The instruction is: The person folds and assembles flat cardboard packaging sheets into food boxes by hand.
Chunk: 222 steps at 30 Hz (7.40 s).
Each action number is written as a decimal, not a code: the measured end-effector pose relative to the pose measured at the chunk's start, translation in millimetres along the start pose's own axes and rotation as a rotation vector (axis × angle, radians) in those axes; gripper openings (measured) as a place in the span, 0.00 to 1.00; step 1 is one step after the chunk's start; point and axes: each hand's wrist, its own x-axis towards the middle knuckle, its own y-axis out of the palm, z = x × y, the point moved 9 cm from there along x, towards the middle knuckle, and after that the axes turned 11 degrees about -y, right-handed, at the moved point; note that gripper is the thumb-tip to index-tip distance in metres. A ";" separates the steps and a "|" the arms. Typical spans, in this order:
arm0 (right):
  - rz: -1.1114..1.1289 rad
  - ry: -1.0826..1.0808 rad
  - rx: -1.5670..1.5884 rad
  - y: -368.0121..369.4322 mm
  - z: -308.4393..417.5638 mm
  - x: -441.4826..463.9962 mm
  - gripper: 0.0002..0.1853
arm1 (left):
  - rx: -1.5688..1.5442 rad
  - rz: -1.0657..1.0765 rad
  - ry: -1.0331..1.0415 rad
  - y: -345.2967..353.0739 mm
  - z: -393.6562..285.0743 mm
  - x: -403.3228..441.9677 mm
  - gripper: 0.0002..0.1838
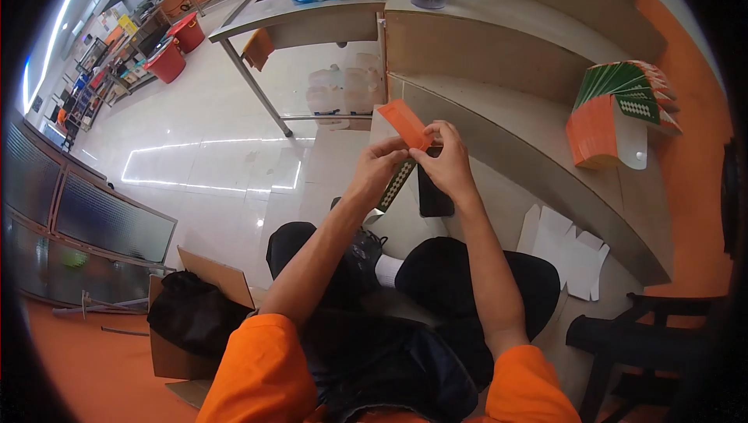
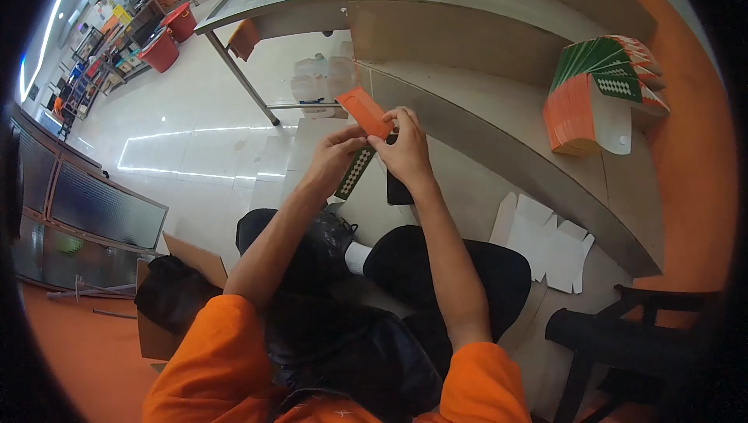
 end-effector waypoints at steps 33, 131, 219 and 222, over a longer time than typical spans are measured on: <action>0.000 -0.040 0.071 -39.5 22.5 13.5 0.15 | 0.836 -0.194 0.122 -22.1 -55.7 -20.7 0.15; 0.034 -0.107 0.384 -10.1 53.2 3.6 0.06 | 0.287 -0.017 0.338 9.0 -64.3 -30.4 0.12; 0.132 0.089 0.447 15.3 25.0 -3.8 0.08 | 0.533 -0.200 0.388 -0.8 -62.2 -40.0 0.09; 0.144 0.105 0.438 14.8 28.7 -3.9 0.08 | 0.528 -0.212 0.370 -1.2 -62.7 -40.9 0.09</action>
